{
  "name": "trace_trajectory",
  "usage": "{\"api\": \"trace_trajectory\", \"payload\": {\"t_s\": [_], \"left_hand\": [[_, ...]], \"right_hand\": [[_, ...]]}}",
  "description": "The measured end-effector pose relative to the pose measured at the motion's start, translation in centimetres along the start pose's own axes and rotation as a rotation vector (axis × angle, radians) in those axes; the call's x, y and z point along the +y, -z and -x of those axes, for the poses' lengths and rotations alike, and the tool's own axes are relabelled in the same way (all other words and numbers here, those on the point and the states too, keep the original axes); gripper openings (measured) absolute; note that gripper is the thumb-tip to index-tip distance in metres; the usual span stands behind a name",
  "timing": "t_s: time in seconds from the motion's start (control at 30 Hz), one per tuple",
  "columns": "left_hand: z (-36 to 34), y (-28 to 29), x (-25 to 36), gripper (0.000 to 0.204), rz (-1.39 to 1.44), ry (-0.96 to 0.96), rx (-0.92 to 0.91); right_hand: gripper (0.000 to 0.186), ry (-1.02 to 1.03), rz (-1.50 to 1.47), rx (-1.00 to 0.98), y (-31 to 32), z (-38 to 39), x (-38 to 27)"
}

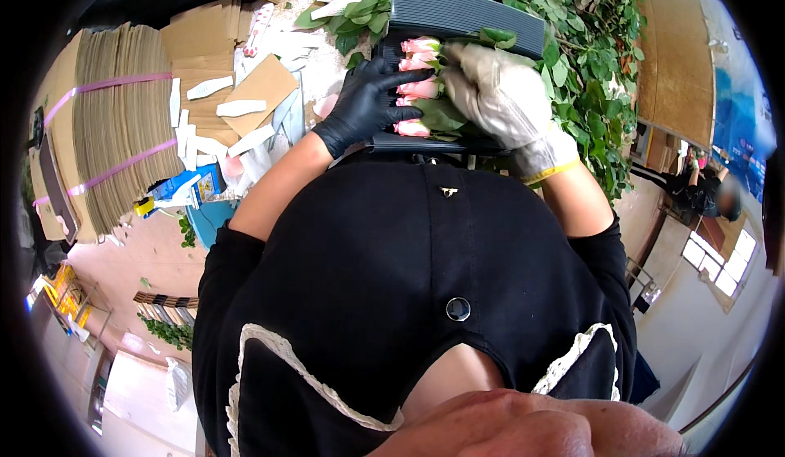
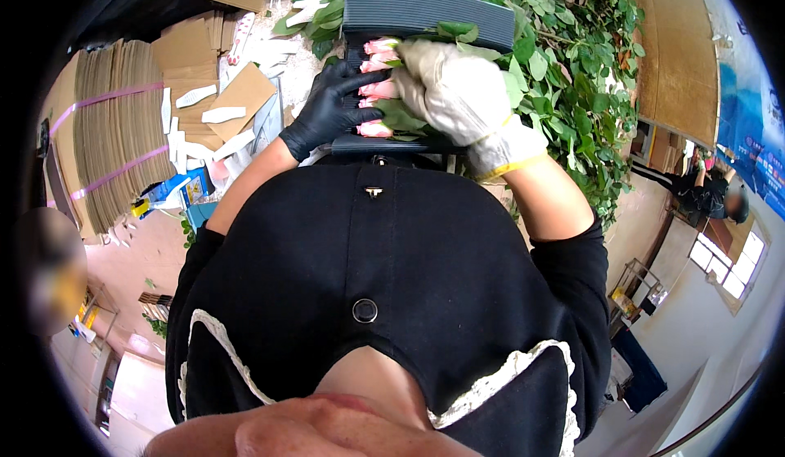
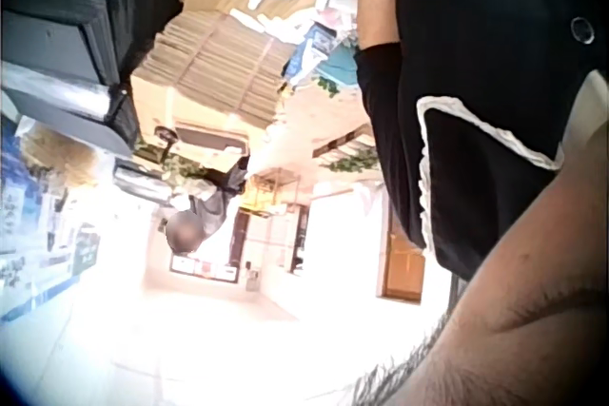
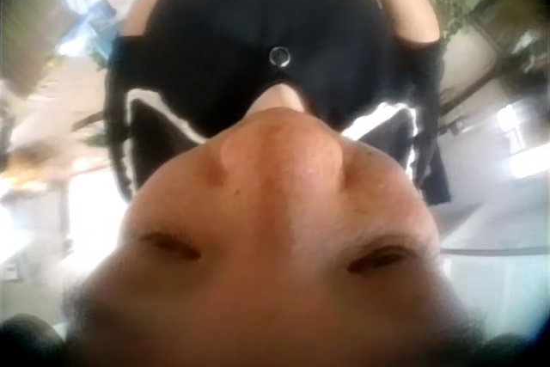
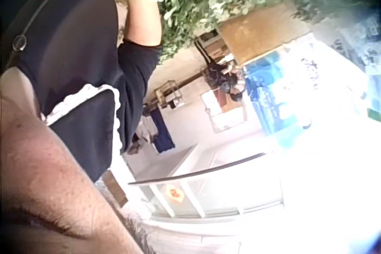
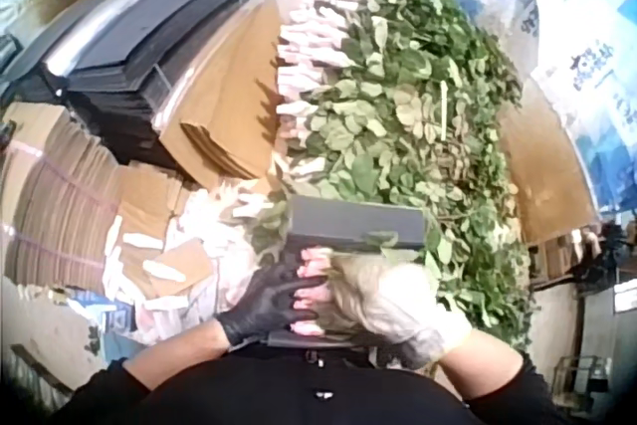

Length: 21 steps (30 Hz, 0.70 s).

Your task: The person arranges pink roses and green foliage into a black rectangular box. They place the flowers and leaves one by one, adjusting their positions to fit within the container. The person handles the flowers and leaves with gloved hands, ensuring they are neatly packed.

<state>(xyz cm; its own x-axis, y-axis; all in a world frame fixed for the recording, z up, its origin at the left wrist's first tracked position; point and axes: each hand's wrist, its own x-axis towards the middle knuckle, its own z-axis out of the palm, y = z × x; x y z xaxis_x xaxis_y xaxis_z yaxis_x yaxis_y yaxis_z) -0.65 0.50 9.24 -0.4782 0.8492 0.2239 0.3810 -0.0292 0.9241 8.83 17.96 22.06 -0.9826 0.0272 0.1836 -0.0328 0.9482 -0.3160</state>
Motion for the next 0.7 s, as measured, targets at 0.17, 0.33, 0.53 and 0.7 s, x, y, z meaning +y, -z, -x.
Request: {"api": "trace_trajectory", "payload": {"t_s": [0.17, 0.33, 0.53, 0.7], "left_hand": [[-0.1, -0.4, -0.2, 0.055, 0.151, 0.043, -0.037], [0.1, -0.7, -0.8, 0.059, 0.022, 0.010, -0.001], [-0.1, 0.0, -0.1, 0.052, 0.018, 0.033, -0.073], [0.0, -0.8, -1.4, 0.057, 0.054, -0.032, -0.008]], "right_hand": [[0.021, -0.094, -0.126, -0.058, -4.3, 0.7, 3.3], [0.024, -0.142, -0.211, -0.123, -4.2, 0.9, 3.3], [0.018, 0.054, 0.154, -0.333, -2.9, -1.4, 3.5], [0.018, 0.247, 0.125, -0.278, -2.9, -1.9, 4.5]]}}
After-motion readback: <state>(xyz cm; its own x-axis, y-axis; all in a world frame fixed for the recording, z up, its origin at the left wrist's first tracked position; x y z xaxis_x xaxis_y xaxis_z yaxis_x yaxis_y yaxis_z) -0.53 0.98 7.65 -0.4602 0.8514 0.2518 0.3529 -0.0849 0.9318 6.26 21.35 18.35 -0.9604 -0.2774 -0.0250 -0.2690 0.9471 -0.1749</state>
